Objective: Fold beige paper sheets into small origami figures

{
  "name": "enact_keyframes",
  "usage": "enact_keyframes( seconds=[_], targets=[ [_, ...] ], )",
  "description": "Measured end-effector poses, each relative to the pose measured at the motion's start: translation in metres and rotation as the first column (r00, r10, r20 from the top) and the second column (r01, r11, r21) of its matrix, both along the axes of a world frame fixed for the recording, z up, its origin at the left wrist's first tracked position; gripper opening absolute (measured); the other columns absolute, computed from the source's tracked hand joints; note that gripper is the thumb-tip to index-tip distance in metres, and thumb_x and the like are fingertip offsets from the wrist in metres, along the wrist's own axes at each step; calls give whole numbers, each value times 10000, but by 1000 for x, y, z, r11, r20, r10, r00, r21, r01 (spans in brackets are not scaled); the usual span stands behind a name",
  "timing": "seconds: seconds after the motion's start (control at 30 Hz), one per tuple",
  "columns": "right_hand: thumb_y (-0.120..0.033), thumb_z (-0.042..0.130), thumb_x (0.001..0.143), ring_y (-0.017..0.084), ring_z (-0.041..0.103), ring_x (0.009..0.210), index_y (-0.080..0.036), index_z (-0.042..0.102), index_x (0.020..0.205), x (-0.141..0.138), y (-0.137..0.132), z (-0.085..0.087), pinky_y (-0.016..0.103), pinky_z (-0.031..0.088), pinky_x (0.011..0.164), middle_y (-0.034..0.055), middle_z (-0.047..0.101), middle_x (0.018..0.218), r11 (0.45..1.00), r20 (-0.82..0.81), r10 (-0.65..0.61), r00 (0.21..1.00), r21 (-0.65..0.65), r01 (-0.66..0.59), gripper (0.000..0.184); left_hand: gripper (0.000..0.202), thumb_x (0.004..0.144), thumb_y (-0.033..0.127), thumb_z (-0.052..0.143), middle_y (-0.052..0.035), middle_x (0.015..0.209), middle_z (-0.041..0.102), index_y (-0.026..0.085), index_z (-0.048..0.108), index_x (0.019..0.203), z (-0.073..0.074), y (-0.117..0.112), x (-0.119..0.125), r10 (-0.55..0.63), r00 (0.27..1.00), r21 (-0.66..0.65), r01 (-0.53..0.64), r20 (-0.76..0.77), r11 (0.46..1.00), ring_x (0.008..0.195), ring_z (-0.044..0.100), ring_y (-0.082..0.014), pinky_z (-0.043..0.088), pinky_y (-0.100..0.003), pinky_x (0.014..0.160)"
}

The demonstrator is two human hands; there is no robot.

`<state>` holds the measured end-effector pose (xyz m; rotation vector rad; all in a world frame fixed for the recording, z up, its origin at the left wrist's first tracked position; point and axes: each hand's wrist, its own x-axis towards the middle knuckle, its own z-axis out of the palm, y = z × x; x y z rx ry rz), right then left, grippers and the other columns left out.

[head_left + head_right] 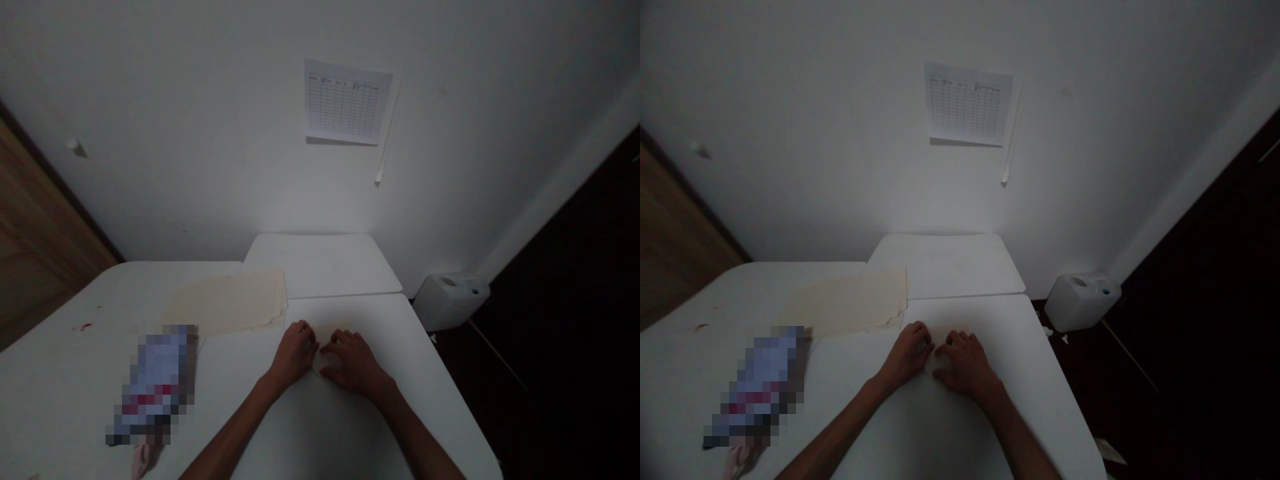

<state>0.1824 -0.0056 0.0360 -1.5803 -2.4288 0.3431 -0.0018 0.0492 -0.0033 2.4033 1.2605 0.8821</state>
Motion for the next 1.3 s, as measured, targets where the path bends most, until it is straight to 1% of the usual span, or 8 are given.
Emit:
enact_keyframes(
  seconds=[0.17,0.33,0.5,0.73,1.0,1.3],
  targets=[
    [-467,661,783,241,487,1069,-317,551,1269,3,2,4,374,318,947,50,546,1165,999,15,24,1000,-33,-24,521,83,755,95,577,-63,892,565,174,601,768,-1,1,0,1,1000,3,-1,4,1000,881,537,-212,440,-341,796],
    [-498,706,723,259,488,1067,-343,533,1284,4,5,6,389,321,949,51,539,1170,998,41,33,999,-55,-31,607,74,776,101,574,-68,891,569,169,601,770,-2,0,1,7,1000,6,-7,1,1000,876,531,-214,441,-344,801],
    [-532,729,678,270,499,1048,-352,520,1292,7,8,7,408,332,932,52,543,1164,996,50,75,996,-56,-72,673,66,784,110,574,-72,896,568,169,602,776,-1,-1,1,0,1000,8,0,-2,1000,879,530,-217,442,-345,804],
    [-551,746,646,281,498,1050,-354,519,1288,8,11,10,420,342,922,52,546,1158,993,55,104,993,-67,-100,709,52,803,139,570,-72,894,568,166,605,775,-1,-1,1,0,1000,10,0,-5,1000,872,534,-216,446,-350,797],
    [-580,728,648,288,493,1070,-332,479,1329,9,12,7,431,331,938,61,536,1185,991,77,110,991,-79,-104,767,48,804,138,578,-73,891,565,167,606,777,-3,0,0,2,1000,18,-2,-3,1000,877,530,-218,444,-353,810],
    [-583,729,637,300,495,1074,-317,479,1330,8,14,8,428,344,918,75,545,1189,990,93,125,988,-70,-119,783,54,800,135,569,-78,902,568,171,609,789,-4,-1,0,1,1000,26,-1,-3,1000,879,530,-220,444,-348,802]
  ],
)
